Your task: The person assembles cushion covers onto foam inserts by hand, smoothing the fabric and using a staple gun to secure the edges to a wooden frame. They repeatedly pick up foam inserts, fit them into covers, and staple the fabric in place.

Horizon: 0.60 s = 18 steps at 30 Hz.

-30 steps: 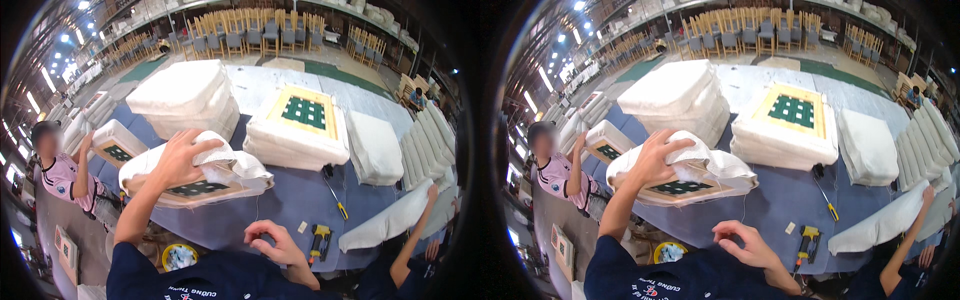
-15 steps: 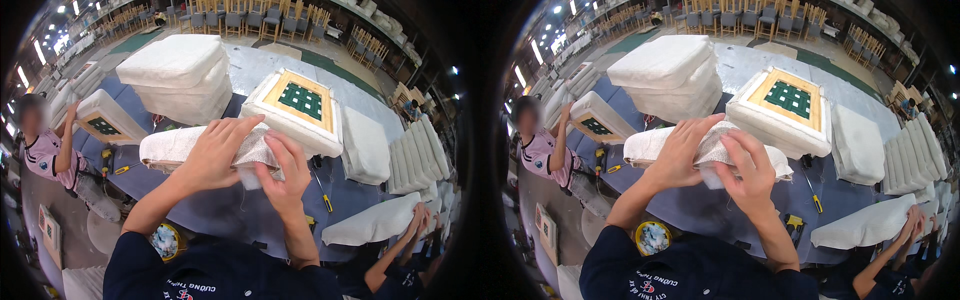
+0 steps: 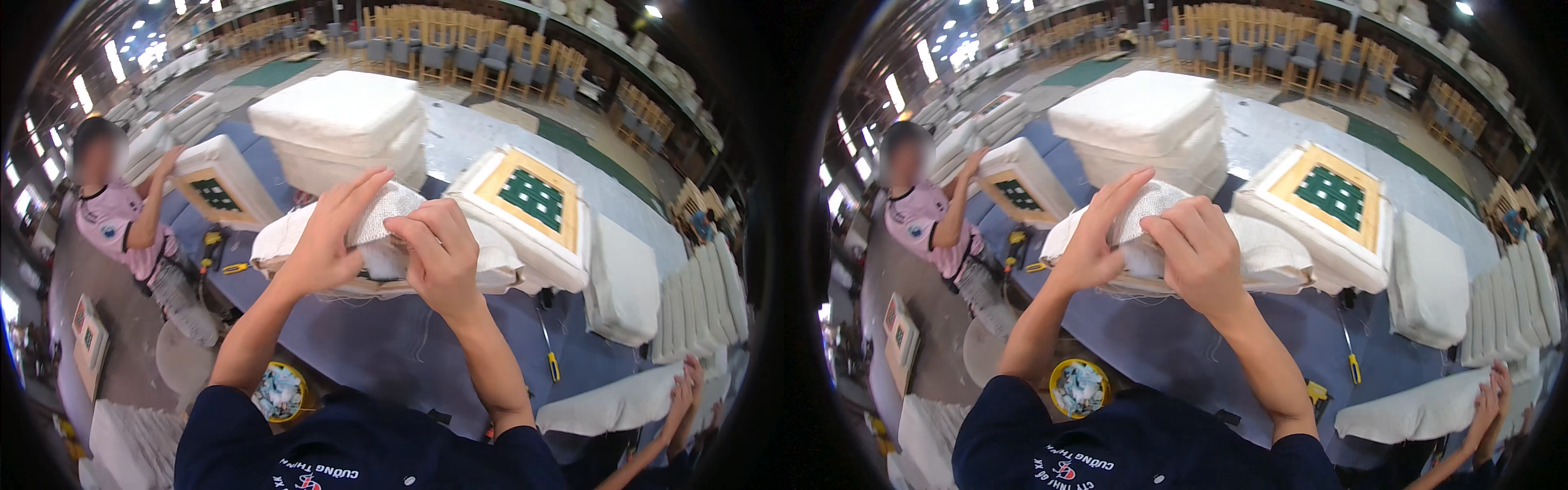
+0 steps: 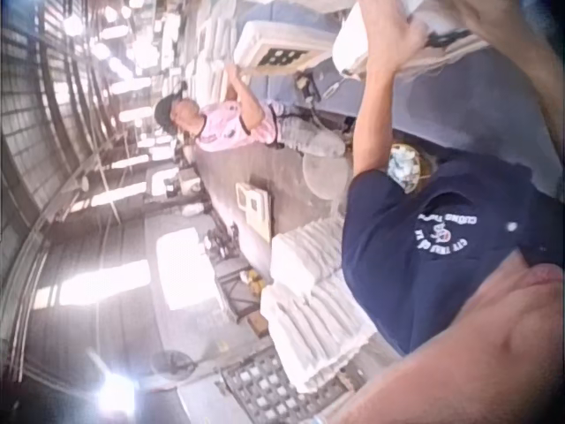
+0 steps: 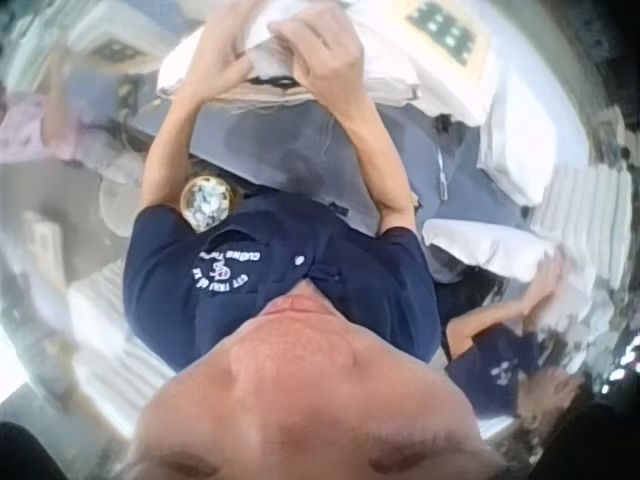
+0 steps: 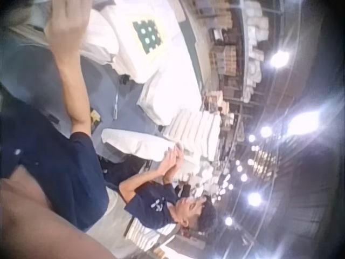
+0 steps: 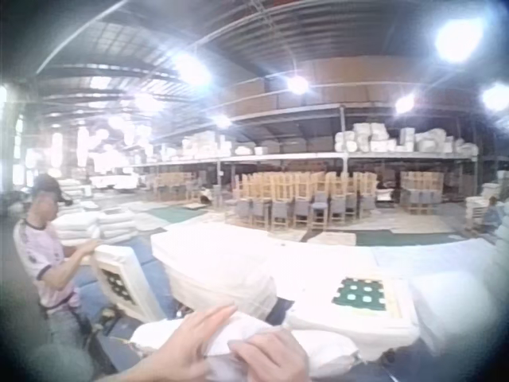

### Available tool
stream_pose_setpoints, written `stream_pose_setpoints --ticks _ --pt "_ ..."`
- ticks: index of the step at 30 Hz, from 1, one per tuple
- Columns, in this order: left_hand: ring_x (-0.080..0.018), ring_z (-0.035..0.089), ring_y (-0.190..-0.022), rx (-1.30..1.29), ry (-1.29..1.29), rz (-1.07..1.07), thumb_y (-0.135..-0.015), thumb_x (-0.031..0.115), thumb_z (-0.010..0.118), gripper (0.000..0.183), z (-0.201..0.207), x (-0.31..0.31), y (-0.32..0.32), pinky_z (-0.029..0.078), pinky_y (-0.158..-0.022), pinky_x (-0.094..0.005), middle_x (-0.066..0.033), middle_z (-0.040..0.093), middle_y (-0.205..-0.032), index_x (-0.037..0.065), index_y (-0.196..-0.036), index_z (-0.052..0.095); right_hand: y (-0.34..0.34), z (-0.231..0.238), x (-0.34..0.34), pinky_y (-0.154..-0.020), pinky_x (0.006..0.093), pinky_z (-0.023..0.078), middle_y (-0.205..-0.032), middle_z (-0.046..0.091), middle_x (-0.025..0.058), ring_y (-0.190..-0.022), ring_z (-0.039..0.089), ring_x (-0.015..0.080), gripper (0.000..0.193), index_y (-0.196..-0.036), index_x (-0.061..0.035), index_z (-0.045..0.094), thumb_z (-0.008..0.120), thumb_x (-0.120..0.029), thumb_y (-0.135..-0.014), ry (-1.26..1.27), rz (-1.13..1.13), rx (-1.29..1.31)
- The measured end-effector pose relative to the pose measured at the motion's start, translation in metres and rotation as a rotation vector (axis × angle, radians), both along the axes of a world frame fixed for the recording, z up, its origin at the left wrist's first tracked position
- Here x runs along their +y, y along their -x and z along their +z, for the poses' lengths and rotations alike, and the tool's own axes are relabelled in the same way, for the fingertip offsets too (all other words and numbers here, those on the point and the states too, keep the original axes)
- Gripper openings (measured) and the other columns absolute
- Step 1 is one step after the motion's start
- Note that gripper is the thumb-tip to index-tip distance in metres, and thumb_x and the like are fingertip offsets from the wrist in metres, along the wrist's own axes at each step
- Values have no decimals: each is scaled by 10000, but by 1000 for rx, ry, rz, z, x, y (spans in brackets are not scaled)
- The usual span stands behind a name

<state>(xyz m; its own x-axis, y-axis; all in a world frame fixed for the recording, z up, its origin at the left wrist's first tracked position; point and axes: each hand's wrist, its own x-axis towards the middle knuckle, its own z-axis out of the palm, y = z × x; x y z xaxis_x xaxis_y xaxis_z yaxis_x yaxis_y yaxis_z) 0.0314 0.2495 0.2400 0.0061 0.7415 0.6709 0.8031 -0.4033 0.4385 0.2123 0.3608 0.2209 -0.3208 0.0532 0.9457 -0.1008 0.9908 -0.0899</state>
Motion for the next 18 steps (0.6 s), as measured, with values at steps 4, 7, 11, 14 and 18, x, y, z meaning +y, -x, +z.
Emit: stream_pose_setpoints --ticks 4,7,11,14,18 --pt "-400 512 -1470 -45 -96 101 -598 -82 512 776 -9 -22 36 365 -1252 -457 -203 573 -1609 52 -1322 759 44 -9 -24 -735 401 513 -951 645 83 -885 640 298 298 -1050 -33 737 735 72 -771 18 79 57" --pt "-398 559 -1382 27 -242 313 -600 -56 602 651 -23 -27 24 393 -1175 -484 -131 650 -1529 131 -1192 800 60 -30 -50 -751 367 501 -949 637 97 -874 637 257 220 -1097 -29 715 704 61 -896 354 124 181" --pt "-393 516 -1400 105 -190 421 -622 -30 642 632 -28 -44 -15 382 -1157 -512 -97 618 -1556 161 -1211 767 41 -71 -80 -799 293 493 -1059 660 44 -910 618 131 207 -1193 -19 679 609 -195 -1111 1168 533 65" --pt "-381 483 -1430 71 82 153 -710 105 701 661 -3 -72 -24 367 -1159 -498 -148 518 -1645 128 -1371 701 12 -68 -82 -923 328 509 -1110 670 34 -1017 627 135 471 -1218 -14 675 550 -460 -1129 1370 778 14" --pt "-320 511 -1426 -487 192 -259 -830 255 733 816 0 -80 24 362 -1174 -458 -209 378 -1735 71 -1597 524 -40 -88 -80 -1042 417 488 -1233 694 118 -1166 631 217 695 -1305 59 650 557 -595 -1088 1408 904 -199"
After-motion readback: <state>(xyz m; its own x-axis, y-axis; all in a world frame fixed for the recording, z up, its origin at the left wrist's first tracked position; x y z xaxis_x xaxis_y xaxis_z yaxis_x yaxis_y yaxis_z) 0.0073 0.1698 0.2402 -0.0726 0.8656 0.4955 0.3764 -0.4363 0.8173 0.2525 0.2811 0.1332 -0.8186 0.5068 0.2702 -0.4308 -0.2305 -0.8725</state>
